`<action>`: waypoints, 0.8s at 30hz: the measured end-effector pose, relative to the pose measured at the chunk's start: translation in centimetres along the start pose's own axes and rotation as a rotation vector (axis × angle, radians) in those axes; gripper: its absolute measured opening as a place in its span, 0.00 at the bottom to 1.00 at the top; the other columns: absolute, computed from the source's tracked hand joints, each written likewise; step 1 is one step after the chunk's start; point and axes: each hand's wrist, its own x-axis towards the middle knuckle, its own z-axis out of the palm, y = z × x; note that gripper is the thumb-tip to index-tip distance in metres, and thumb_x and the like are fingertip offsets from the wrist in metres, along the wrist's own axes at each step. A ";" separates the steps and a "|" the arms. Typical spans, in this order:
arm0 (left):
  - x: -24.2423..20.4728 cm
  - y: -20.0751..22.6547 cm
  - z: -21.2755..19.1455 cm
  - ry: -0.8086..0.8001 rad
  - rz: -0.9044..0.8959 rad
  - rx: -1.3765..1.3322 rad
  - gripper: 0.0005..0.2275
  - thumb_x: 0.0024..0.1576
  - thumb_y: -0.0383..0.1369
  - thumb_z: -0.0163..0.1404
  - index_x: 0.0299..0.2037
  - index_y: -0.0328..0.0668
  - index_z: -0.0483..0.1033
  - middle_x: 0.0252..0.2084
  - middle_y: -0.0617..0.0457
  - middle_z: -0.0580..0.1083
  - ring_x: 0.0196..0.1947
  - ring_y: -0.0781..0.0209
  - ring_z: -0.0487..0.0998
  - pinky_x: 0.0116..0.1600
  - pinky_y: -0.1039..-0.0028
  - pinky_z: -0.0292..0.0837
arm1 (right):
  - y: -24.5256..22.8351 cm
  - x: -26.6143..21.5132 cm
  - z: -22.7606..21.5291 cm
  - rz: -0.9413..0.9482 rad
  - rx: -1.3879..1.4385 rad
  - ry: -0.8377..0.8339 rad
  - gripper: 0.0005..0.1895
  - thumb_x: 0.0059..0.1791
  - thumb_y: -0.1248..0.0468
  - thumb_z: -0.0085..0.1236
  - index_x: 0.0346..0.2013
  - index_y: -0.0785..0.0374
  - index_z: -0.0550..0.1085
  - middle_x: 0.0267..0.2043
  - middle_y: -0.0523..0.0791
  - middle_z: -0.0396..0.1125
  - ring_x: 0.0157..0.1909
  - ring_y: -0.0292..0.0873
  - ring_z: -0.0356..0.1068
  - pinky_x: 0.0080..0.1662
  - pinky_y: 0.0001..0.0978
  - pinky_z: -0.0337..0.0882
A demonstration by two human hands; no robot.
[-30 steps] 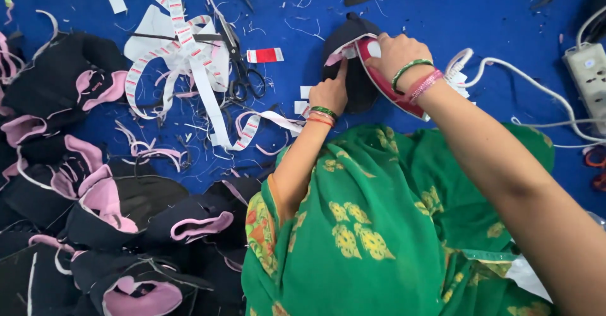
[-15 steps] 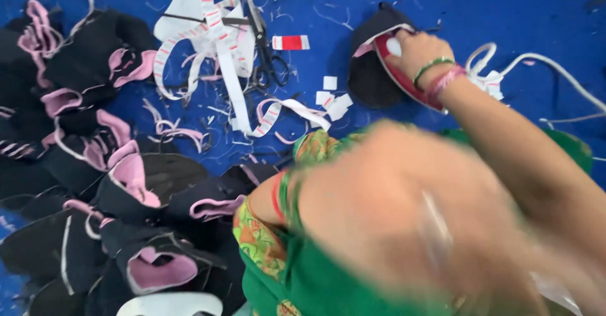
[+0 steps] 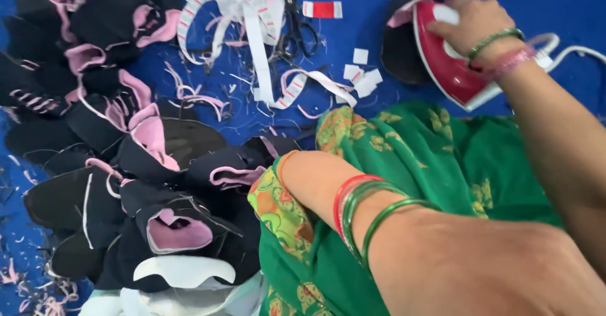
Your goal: Ironing size and brand labels onto internal shoe upper components.
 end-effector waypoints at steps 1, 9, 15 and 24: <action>-0.5 0.9 -1.1 -0.014 0.031 -0.034 0.10 0.66 0.33 0.48 0.38 0.35 0.61 0.31 0.45 0.64 0.30 0.48 0.69 0.37 0.65 0.65 | -0.4 0.0 0.3 0.005 0.049 0.026 0.34 0.51 0.39 0.60 0.61 0.61 0.75 0.47 0.63 0.73 0.45 0.68 0.74 0.48 0.57 0.74; 1.2 1.0 -5.2 -0.047 0.286 0.104 0.10 0.65 0.33 0.45 0.34 0.36 0.64 0.34 0.46 0.67 0.30 0.46 0.71 0.34 0.59 0.65 | -1.2 1.8 0.8 -0.006 0.027 0.084 0.30 0.54 0.42 0.59 0.59 0.61 0.75 0.49 0.62 0.73 0.48 0.66 0.74 0.50 0.56 0.74; -3.0 -3.0 -12.7 0.216 -0.235 0.725 0.04 0.58 0.32 0.49 0.35 0.44 0.77 0.40 0.46 0.74 0.39 0.45 0.74 0.43 0.58 0.69 | -1.4 -0.7 -0.1 -0.051 -0.085 -0.058 0.33 0.53 0.44 0.55 0.71 0.52 0.66 0.46 0.62 0.73 0.46 0.66 0.74 0.46 0.57 0.74; -19.0 -18.5 -21.3 0.631 -1.087 1.462 0.11 0.50 0.30 0.55 0.39 0.59 0.86 0.57 0.39 0.71 0.53 0.36 0.73 0.53 0.55 0.72 | 1.0 -4.0 -3.0 -0.147 -0.197 -0.093 0.28 0.52 0.42 0.56 0.59 0.56 0.73 0.40 0.56 0.75 0.42 0.60 0.77 0.42 0.53 0.77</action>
